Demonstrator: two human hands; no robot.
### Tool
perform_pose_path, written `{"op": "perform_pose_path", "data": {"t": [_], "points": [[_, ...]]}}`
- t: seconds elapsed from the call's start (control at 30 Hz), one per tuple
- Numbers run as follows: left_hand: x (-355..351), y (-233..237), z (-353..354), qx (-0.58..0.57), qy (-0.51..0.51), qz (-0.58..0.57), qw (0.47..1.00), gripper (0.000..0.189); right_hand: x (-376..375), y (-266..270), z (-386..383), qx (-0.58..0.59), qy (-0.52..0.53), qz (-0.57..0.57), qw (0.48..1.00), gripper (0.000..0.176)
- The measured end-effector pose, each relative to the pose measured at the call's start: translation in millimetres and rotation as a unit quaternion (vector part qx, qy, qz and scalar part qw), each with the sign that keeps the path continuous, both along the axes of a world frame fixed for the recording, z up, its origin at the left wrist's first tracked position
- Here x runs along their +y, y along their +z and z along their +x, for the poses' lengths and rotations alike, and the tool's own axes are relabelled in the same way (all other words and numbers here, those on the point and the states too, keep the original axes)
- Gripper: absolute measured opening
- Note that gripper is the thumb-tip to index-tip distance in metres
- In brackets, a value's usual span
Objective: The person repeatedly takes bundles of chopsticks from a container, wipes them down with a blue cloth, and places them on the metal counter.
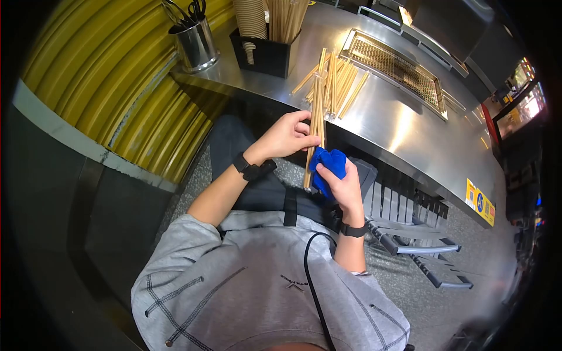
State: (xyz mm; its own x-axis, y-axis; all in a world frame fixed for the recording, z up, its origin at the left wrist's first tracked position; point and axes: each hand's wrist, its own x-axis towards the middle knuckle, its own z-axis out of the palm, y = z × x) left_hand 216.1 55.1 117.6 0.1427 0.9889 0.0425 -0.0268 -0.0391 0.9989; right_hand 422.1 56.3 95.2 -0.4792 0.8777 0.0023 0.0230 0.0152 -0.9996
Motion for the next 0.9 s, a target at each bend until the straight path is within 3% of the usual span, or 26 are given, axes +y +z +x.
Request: {"op": "perform_pose_path", "data": {"t": [0.1, 0.3, 0.4, 0.53, 0.63, 0.7, 0.83, 0.9], "points": [[-0.1, -0.8, 3.0, -0.049, 0.0, -0.01, 0.999, 0.035, -0.6, -2.6, -0.9, 0.012, 0.009, 0.006, 1.0, 0.019], [3.7, -19.1, 5.5, -0.01, 0.01, 0.034, 0.999, 0.032, -6.0, -10.2, -7.9, 0.001, 0.034, -0.017, 0.999, 0.024], [0.3, -15.3, 4.0, -0.008, 0.019, 0.018, 1.0, 0.032, -4.8, -14.3, -4.5, 0.024, -0.001, -0.031, 0.999, 0.027], [0.7, -16.4, 2.7, 0.034, 0.038, 0.047, 0.998, 0.026, 8.8, -13.8, 7.5, 0.208, -0.043, -0.12, 0.97, 0.04], [0.3, -21.3, 8.9, 0.034, -0.041, 0.058, 0.997, 0.024, 12.2, -7.5, 9.0, 0.309, -0.026, -0.119, 0.943, 0.05], [-2.9, -22.4, 16.9, 0.136, -0.118, 0.045, 0.983, 0.021, 11.3, -6.3, 1.1, 0.296, -0.002, -0.057, 0.953, 0.052], [-6.5, -28.8, 34.5, 0.143, -0.084, 0.052, 0.985, 0.02, 12.0, -14.1, -4.8, 0.217, -0.115, -0.093, 0.965, 0.033], [-8.5, -32.4, 38.3, 0.101, -0.072, 0.03, 0.992, 0.021, 13.2, -15.0, -4.4, 0.266, -0.154, -0.092, 0.947, 0.029]]}}
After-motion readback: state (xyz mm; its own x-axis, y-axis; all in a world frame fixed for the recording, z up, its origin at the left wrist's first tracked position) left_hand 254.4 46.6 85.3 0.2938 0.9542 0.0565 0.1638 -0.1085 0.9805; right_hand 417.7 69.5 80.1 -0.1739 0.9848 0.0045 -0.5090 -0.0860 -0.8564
